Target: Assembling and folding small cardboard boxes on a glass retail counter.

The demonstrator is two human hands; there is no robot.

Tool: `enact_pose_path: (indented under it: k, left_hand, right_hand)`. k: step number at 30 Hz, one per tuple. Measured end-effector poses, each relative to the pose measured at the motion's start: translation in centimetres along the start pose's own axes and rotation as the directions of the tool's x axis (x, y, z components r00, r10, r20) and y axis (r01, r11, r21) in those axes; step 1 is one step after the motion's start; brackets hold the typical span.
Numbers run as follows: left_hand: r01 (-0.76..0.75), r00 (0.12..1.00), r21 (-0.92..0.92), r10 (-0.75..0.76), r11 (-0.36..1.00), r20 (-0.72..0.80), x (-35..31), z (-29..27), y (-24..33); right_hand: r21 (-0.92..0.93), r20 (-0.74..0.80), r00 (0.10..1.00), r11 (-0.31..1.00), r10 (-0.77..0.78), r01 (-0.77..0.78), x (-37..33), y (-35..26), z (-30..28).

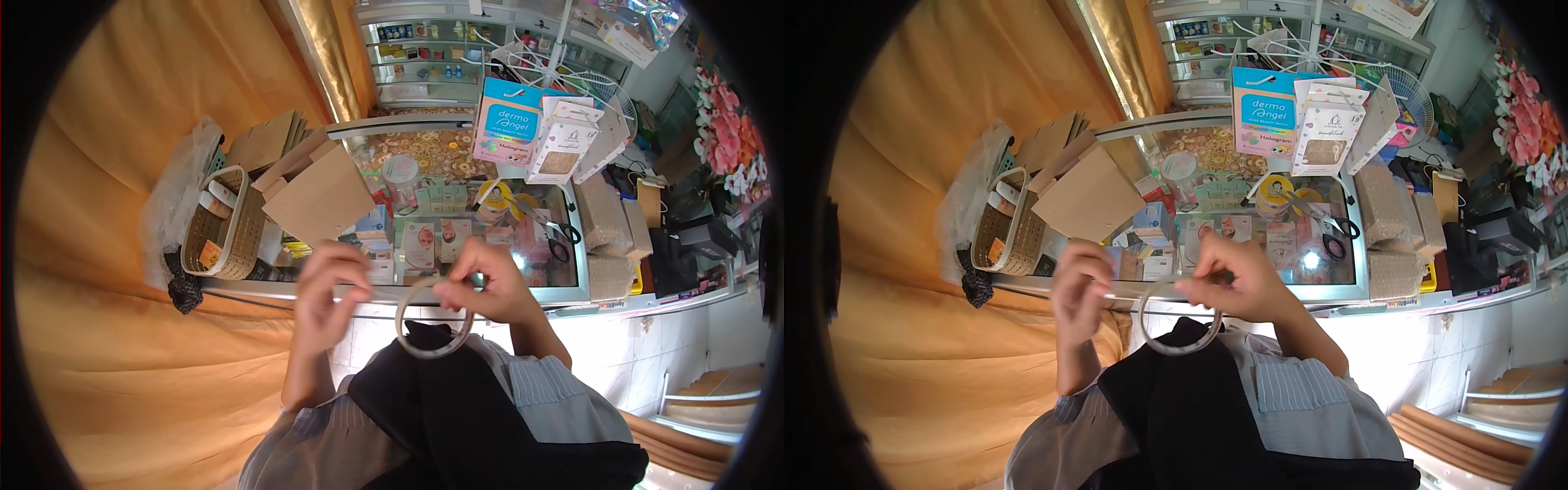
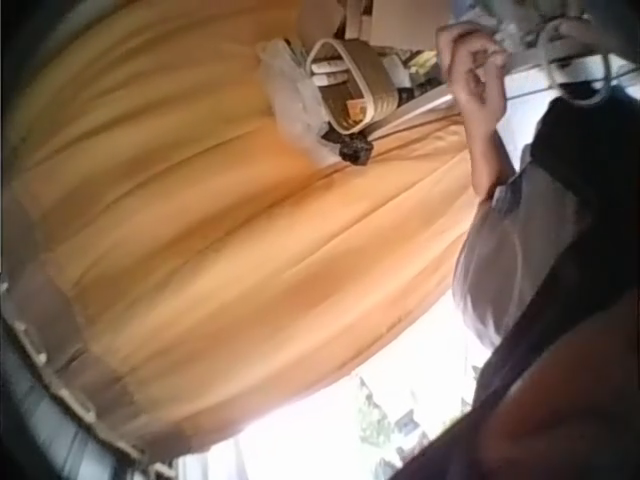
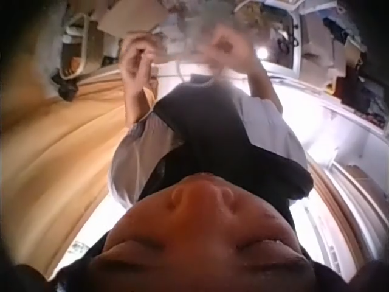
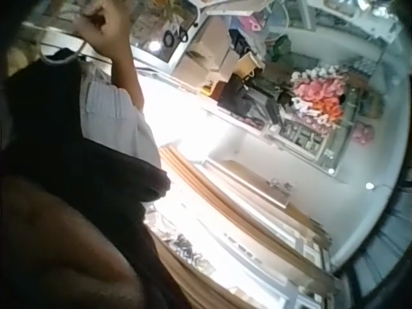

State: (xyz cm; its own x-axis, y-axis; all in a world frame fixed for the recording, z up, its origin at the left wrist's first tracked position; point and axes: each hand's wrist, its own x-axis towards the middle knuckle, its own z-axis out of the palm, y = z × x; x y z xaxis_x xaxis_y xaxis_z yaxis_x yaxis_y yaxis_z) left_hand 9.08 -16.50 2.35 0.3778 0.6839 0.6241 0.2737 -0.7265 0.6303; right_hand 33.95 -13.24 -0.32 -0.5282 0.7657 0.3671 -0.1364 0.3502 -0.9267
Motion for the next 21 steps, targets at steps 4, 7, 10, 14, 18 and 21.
enact_pose_path:
  k: [4,7,10,14,18,21]
  left_hand:
    - [0.181,0.922,-0.171,-0.228,0.968,-0.312,-1.2,-0.6,-0.6]
    - [0.229,0.905,-0.24,-0.297,0.943,-0.305,-1.3,0.2,-0.8]
    - [0.287,0.877,-0.291,-0.372,0.913,-0.305,-1.2,0.8,-0.8]
    - [0.4,0.816,-0.386,-0.515,0.831,-0.263,-1.2,1.5,-1.3]
    - [0.455,0.81,-0.309,-0.533,0.835,-0.245,-0.9,2.1,-2.0]
    - [0.5,0.824,-0.186,-0.53,0.846,-0.198,-0.2,2.7,-2.2]
  right_hand:
    - [0.077,-0.173,0.965,0.979,0.199,-0.188,-0.5,-0.7,-0.7]
    - [-0.053,-0.09,0.95,0.951,0.299,-0.304,-0.6,-1.4,-1.0]
    - [-0.119,-0.017,0.945,0.937,0.328,-0.327,-1.2,-1.1,-1.3]
    - [-0.108,0.037,0.954,0.95,0.298,-0.292,-2.2,-0.8,-1.8]
    - [-0.021,0.192,0.963,0.981,0.191,-0.191,-3.8,0.5,-2.6]
    - [-0.03,0.298,0.941,0.987,0.16,-0.158,-5.0,0.7,-2.9]
